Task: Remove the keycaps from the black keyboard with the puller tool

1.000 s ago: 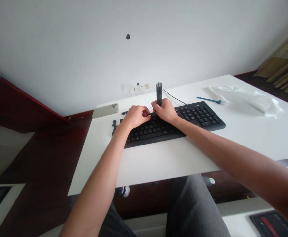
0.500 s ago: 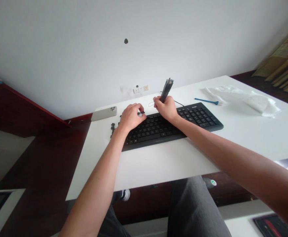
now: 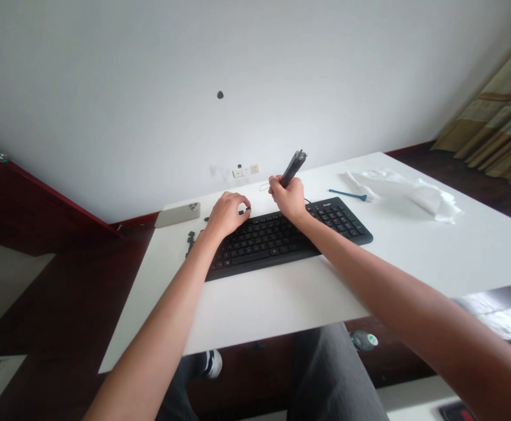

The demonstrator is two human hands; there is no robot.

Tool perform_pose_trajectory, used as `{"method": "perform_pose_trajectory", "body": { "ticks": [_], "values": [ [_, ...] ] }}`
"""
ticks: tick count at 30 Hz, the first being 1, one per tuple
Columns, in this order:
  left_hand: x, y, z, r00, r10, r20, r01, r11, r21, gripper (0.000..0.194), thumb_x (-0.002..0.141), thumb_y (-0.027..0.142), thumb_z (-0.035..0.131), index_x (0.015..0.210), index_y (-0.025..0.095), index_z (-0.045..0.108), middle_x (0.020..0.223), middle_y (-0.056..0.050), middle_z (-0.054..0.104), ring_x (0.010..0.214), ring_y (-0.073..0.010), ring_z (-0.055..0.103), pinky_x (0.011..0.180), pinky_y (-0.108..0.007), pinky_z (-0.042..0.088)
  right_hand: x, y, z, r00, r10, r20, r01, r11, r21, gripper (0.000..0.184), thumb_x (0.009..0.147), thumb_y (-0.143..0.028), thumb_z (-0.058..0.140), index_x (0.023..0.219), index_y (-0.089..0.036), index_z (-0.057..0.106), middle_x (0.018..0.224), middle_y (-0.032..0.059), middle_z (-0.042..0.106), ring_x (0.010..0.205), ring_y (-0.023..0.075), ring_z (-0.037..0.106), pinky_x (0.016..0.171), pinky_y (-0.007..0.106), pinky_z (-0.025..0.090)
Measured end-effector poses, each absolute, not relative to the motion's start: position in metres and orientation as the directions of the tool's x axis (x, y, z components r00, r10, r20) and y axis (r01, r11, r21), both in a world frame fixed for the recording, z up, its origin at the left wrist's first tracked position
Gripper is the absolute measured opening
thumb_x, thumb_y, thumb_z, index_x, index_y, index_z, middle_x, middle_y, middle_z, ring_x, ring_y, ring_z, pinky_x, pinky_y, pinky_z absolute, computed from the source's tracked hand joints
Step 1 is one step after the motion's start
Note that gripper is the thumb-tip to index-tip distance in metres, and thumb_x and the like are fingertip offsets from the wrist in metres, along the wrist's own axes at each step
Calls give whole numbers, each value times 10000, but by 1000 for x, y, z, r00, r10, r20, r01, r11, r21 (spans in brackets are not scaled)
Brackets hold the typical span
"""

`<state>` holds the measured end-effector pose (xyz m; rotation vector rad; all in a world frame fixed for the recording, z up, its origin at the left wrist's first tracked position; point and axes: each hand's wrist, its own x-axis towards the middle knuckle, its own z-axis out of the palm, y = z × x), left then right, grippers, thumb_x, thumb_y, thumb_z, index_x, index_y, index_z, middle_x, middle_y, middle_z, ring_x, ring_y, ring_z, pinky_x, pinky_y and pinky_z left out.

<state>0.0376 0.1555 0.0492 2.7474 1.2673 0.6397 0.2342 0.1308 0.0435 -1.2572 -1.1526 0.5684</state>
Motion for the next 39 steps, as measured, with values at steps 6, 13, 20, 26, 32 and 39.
{"method": "perform_pose_trajectory", "body": {
  "ticks": [6,13,20,26,32,39],
  "values": [
    [51,170,55,632,744,214,746,-660,91,76,836,213,681,880,222,742,1062,-76,732,1076,-301,583,966,-420,472,238,131,43,369,864,342,250,262,-932,363,893,-411,521,614,-193,600,555,6,575,563,143,531,614,265,421],
    [50,172,51,611,770,186,774,-630,62,83,837,209,682,891,225,744,1030,-83,724,1054,-298,591,936,-409,472,236,131,43,347,879,327,255,247,-935,351,883,-405,529,629,-186,632,599,30,634,595,158,577,641,267,439],
    [40,162,59,558,793,245,797,-595,107,245,873,316,720,1099,221,735,1178,-90,716,1121,-305,591,979,-418,459,237,131,44,295,899,325,311,231,-922,374,894,-421,524,639,-180,654,596,33,643,599,165,594,643,267,439],
    [34,136,57,546,797,256,745,-602,288,164,918,370,691,964,239,780,959,-50,727,919,-223,648,853,-339,489,244,132,45,166,932,323,521,195,-831,349,889,-382,540,626,-183,654,606,46,657,618,178,610,650,279,424],
    [40,131,50,560,803,203,714,-592,373,158,898,379,730,966,256,801,903,-30,739,812,-193,658,769,-321,488,245,127,53,55,965,257,720,140,-680,319,853,-343,563,571,-195,573,545,47,583,537,168,506,549,301,320],
    [39,130,51,578,793,193,708,-605,363,119,890,354,743,932,262,804,916,-34,759,809,-204,667,766,-334,496,234,119,52,-41,974,223,838,155,-522,284,861,-371,584,655,-184,640,663,108,663,588,201,567,565,312,313]
  ]
}}
